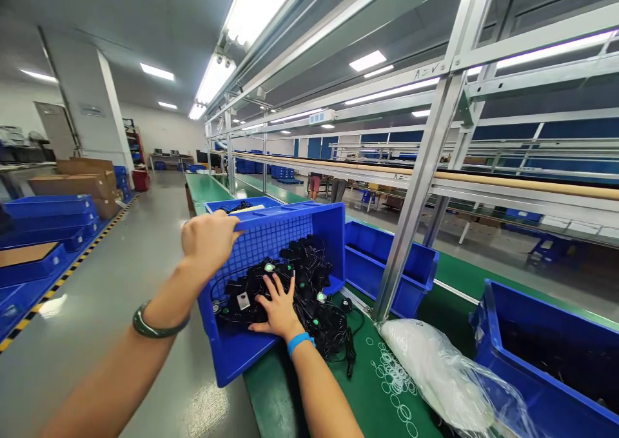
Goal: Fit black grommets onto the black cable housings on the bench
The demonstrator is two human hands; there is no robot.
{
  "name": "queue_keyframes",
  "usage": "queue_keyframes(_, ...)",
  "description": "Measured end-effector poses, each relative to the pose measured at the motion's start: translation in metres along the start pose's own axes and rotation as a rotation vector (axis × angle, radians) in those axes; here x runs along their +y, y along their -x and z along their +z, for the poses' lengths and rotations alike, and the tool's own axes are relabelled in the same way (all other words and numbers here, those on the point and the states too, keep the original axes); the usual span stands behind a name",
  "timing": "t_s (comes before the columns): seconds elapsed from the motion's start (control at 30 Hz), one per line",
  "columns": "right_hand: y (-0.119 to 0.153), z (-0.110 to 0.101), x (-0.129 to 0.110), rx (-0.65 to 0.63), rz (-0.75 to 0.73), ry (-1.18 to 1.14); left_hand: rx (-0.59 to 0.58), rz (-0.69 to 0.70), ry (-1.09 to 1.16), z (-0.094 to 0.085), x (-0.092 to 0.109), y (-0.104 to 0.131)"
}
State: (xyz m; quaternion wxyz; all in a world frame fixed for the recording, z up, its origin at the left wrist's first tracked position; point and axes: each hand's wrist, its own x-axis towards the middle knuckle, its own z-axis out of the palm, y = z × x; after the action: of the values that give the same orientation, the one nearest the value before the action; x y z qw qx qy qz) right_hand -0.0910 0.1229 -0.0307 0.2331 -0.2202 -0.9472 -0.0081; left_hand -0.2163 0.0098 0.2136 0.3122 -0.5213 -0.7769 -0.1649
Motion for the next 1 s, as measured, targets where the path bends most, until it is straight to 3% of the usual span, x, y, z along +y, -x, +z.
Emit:
queue_keyframes(0.07, 0.005, 0.007, 0.004, 0.004, 0.028, 0.008, 0.07, 0.122, 0.088, 0.004, 0.011, 0.025)
queue_keyframes(0.17, 0.011, 0.012, 0.005, 0.017, 0.085, 0.025, 0.278, 0.268, 0.243, 0.034, 0.009, 0.073)
queue_keyframes(0.2, 0.012, 0.012, 0.004, 0.02, 0.099, 0.03, 0.373, 0.216, 0.275, 0.049, 0.007, 0.091)
queue_keyframes(0.27, 0.015, 0.011, 0.002, 0.017, 0.116, 0.037, 0.56, -0.024, 0.377, 0.083, 0.005, 0.128)
queue_keyframes(0.3, 0.016, 0.01, 0.001, 0.012, 0.123, 0.041, 0.598, -0.144, 0.48, 0.1, 0.007, 0.146)
queue_keyframes(0.4, 0.022, 0.005, -0.001, -0.005, 0.147, 0.053, 0.511, -0.404, 0.775, 0.145, 0.018, 0.187)
queue_keyframes(0.47, 0.028, 0.001, -0.002, -0.017, 0.161, 0.061, 0.451, -0.464, 0.837, 0.165, 0.026, 0.202)
queue_keyframes(0.77, 0.075, -0.005, 0.003, -0.023, 0.222, 0.115, 0.446, -0.395, 0.825, 0.198, 0.018, 0.209)
queue_keyframes(0.87, 0.06, -0.002, 0.019, -0.052, 0.219, 0.136, 0.488, -0.408, 0.824, 0.213, 0.014, 0.19)
queue_keyframes(1.0, 0.029, 0.003, 0.038, -0.108, 0.244, 0.159, 0.451, -0.439, 0.827, 0.233, 0.011, 0.162)
